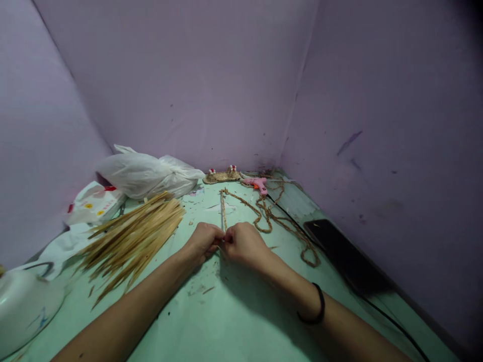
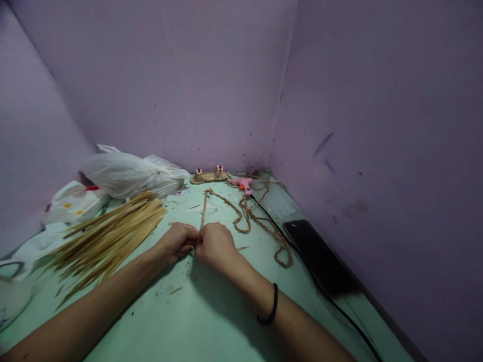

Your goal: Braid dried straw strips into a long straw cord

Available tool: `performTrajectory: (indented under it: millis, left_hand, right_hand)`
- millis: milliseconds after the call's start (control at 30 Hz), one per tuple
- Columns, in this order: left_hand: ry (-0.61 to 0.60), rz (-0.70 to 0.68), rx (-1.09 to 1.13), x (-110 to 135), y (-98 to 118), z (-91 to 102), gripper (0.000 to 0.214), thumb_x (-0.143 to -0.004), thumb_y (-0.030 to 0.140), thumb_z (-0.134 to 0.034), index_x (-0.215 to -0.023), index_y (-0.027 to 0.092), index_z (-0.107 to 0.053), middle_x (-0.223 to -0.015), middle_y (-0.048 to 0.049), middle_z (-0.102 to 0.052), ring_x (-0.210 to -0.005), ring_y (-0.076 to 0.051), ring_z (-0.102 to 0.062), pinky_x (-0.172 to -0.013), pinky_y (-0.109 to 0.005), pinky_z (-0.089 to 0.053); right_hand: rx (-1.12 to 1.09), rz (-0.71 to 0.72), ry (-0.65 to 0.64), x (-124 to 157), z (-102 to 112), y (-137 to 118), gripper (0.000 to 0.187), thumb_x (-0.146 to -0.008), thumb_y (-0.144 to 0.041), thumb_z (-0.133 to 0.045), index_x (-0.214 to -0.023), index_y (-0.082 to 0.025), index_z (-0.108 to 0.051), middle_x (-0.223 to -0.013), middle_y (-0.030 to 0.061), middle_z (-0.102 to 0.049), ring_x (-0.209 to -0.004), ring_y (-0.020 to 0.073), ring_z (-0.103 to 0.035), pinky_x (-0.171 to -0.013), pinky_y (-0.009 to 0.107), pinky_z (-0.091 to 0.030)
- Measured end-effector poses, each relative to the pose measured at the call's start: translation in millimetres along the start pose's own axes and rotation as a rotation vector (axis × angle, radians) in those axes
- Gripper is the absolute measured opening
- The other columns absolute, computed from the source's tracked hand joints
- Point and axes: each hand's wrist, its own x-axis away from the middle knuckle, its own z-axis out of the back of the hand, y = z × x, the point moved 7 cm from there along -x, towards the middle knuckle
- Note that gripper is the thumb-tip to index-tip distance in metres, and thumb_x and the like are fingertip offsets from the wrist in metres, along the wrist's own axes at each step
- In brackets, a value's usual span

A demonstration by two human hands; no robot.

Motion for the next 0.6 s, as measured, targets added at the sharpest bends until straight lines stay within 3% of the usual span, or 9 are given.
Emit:
performTrajectory:
  millis: [133,200,300,367,433,500,600]
  left_hand:
    - [-0.035,-0.071,-0.067,-2,5,3.1,0.005,-0.048,0.016,-0.053,-0.049,0.013,-0.048,-0.032,0.0071,-0.032,-0.027,-0.001,-0.018,-0.032,-0.018,-0.006]
    - [-0.065,-0.077,-0.062,-3,7,4.5,0.008,-0.049,0.019,-0.055,-0.053,0.013,-0.05,-0.033,0.0077,-0.032,-0.027,-0.001,-0.018,-0.031,-0.018,-0.006]
    - [-0.103,-0.079,-0.061,-5,8,6.4,0.012,-0.05,0.022,-0.057,-0.054,0.014,-0.05,-0.035,0.0088,-0.03,-0.027,-0.001,-0.018,-0.032,-0.018,-0.005]
    - [-0.125,-0.076,-0.072,-5,7,6.4,0.011,-0.05,0.023,-0.055,-0.054,0.014,-0.05,-0.035,0.0087,-0.03,-0.027,-0.001,-0.017,-0.032,-0.019,-0.004]
    - [-0.133,-0.084,-0.092,-5,6,6.0,0.01,-0.05,0.022,-0.054,-0.052,0.014,-0.048,-0.035,0.0085,-0.03,-0.028,-0.002,-0.017,-0.032,-0.019,-0.004]
    - [-0.135,-0.097,-0.121,-4,6,4.9,0.008,-0.05,0.021,-0.052,-0.05,0.015,-0.047,-0.034,0.0078,-0.03,-0.028,-0.002,-0.017,-0.033,-0.02,-0.004]
    - [-0.113,-0.11,-0.185,-5,6,4.3,0.007,-0.05,0.019,-0.051,-0.049,0.013,-0.05,-0.033,0.0059,-0.034,-0.029,-0.003,-0.019,-0.034,-0.02,-0.008]
  right_hand:
    - [-0.146,-0.001,-0.113,-4,3,6,0.011,-0.058,-0.017,-0.056,-0.056,-0.015,-0.066,-0.052,0.0055,-0.061,-0.049,0.0124,-0.05,-0.045,0.022,-0.027]
    - [-0.354,-0.1,-0.131,-10,9,21,0.012,-0.061,-0.021,-0.057,-0.053,-0.015,-0.063,-0.048,0.0034,-0.059,-0.047,0.0108,-0.049,-0.045,0.021,-0.03]
    - [-0.711,-0.337,-0.023,-17,13,46,0.012,-0.065,-0.02,-0.055,-0.056,-0.013,-0.058,-0.053,0.0033,-0.059,-0.045,0.0083,-0.048,-0.046,0.019,-0.036]
    - [-0.932,-0.446,-0.098,-16,-1,47,0.008,-0.066,-0.016,-0.054,-0.059,-0.013,-0.055,-0.054,0.0034,-0.059,-0.045,0.0079,-0.049,-0.047,0.019,-0.04]
    - [-1.097,-0.48,-0.258,-13,-20,37,0.007,-0.066,-0.014,-0.052,-0.059,-0.012,-0.054,-0.052,0.0031,-0.057,-0.045,0.0086,-0.05,-0.048,0.021,-0.042]
    - [-1.138,-0.459,-0.313,-11,-32,29,0.008,-0.063,-0.011,-0.051,-0.055,-0.012,-0.053,-0.047,0.0018,-0.054,-0.041,0.0076,-0.047,-0.044,0.019,-0.04]
    - [-0.994,-0.428,-0.24,-14,-38,35,0.008,-0.059,-0.01,-0.05,-0.051,-0.012,-0.054,-0.041,-0.0016,-0.049,-0.033,0.0039,-0.032,-0.033,0.017,-0.024]
